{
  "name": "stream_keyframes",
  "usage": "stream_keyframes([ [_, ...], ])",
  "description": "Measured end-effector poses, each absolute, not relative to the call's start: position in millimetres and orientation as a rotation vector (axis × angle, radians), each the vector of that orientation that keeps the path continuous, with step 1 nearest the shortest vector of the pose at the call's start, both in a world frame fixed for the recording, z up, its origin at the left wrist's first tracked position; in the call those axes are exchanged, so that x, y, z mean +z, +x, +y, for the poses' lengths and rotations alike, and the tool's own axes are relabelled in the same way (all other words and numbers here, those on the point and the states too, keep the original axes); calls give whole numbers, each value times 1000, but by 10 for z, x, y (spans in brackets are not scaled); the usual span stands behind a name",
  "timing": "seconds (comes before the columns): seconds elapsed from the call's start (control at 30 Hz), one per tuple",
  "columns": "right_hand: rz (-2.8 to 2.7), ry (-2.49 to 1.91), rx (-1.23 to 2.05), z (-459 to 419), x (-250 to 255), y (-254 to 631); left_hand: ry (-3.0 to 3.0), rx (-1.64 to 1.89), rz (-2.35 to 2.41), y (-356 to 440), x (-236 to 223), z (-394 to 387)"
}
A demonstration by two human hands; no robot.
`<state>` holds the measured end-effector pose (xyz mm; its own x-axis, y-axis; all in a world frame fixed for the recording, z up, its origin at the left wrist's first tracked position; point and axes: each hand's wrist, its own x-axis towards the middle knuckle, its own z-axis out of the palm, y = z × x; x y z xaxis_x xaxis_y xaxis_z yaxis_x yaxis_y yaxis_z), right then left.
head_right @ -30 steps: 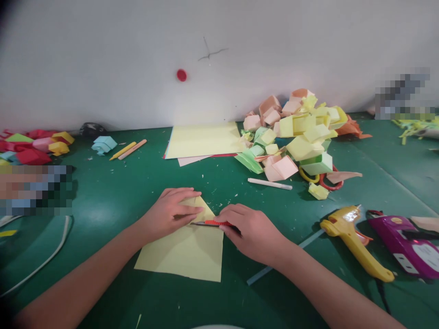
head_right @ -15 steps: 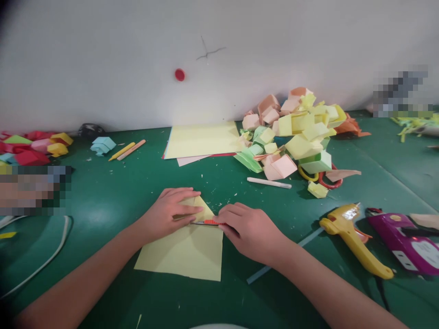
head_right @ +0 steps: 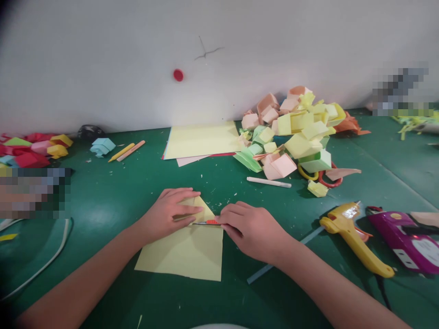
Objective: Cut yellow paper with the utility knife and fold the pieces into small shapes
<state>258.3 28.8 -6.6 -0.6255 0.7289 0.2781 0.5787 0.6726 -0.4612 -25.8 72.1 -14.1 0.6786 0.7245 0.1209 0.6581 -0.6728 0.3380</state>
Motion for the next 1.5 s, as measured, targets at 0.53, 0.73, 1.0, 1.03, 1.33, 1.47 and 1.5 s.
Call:
stream_keyframes([
  [0.53, -2448, -1017, 473, 305, -74, 2640, 2622, 339, 1108, -266, -149, 733],
  [0.73, -2456, -1019, 484, 310, -59, 2649, 2615, 342, 1108, -272, -151, 727],
  [1.0, -2453, -1034, 483, 310, -38, 2667, 2613, 336, 1106, -266, -142, 730],
  [1.03, -2455, -1037, 489, 311, -36, 2671, 2611, 335, 1109, -266, -140, 730],
  [1.33, -2458, -1055, 526, 308, -11, 2706, 2610, 344, 1103, -263, -135, 729],
  [1.47, -2456, -1073, 543, 306, 5, 2714, 2615, 352, 1099, -270, -138, 729],
  [1.5, -2457, -1077, 544, 306, 9, 2716, 2618, 352, 1101, -271, -139, 730],
])
